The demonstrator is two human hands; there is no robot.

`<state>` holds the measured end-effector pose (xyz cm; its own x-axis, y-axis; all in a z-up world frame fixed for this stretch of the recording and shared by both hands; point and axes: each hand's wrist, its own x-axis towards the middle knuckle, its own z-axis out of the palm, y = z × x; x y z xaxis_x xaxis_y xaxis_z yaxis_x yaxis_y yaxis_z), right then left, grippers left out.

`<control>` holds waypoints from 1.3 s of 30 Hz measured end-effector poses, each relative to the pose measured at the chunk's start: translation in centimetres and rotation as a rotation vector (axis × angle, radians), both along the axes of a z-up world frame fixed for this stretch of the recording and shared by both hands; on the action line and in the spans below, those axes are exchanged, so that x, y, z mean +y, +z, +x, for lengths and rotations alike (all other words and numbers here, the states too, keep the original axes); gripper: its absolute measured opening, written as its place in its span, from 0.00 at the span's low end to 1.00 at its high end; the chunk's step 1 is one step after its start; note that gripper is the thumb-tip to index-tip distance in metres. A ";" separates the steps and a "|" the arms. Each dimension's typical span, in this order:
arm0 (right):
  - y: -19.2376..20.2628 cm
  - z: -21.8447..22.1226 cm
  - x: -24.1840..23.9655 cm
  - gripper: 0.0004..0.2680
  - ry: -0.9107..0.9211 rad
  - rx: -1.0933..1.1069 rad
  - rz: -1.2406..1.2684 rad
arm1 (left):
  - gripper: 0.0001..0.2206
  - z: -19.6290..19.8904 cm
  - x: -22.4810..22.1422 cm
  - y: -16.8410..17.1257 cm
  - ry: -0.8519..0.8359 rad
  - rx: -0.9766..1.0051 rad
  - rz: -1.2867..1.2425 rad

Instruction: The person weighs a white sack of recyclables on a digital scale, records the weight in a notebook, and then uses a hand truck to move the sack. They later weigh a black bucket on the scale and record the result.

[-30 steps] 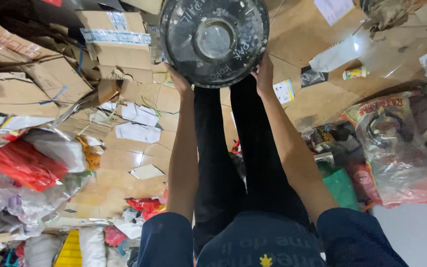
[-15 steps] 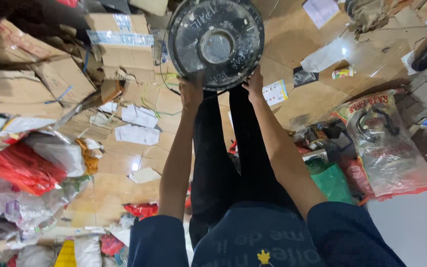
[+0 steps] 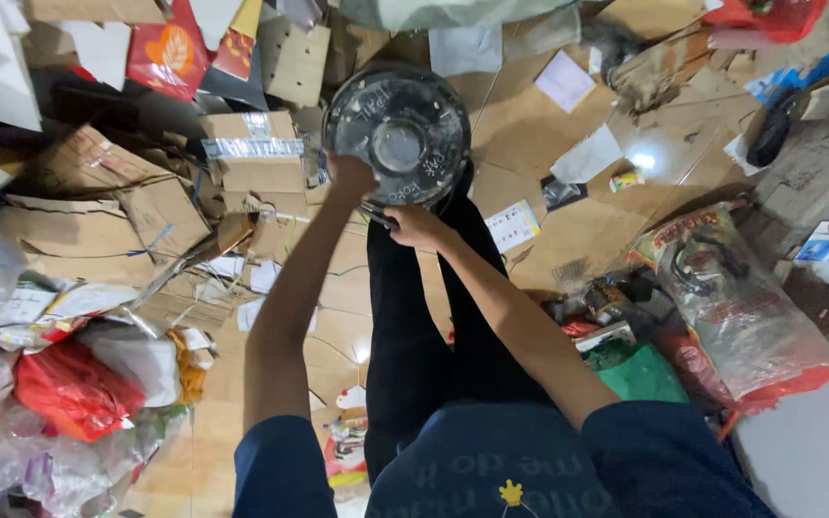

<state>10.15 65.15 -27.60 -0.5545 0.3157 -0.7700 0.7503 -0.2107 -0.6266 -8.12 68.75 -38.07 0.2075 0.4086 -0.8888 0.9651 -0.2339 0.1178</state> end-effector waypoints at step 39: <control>30.3 6.6 -24.8 0.08 -1.085 -0.771 0.676 | 0.17 12.1 -7.8 31.3 -0.451 -1.098 0.028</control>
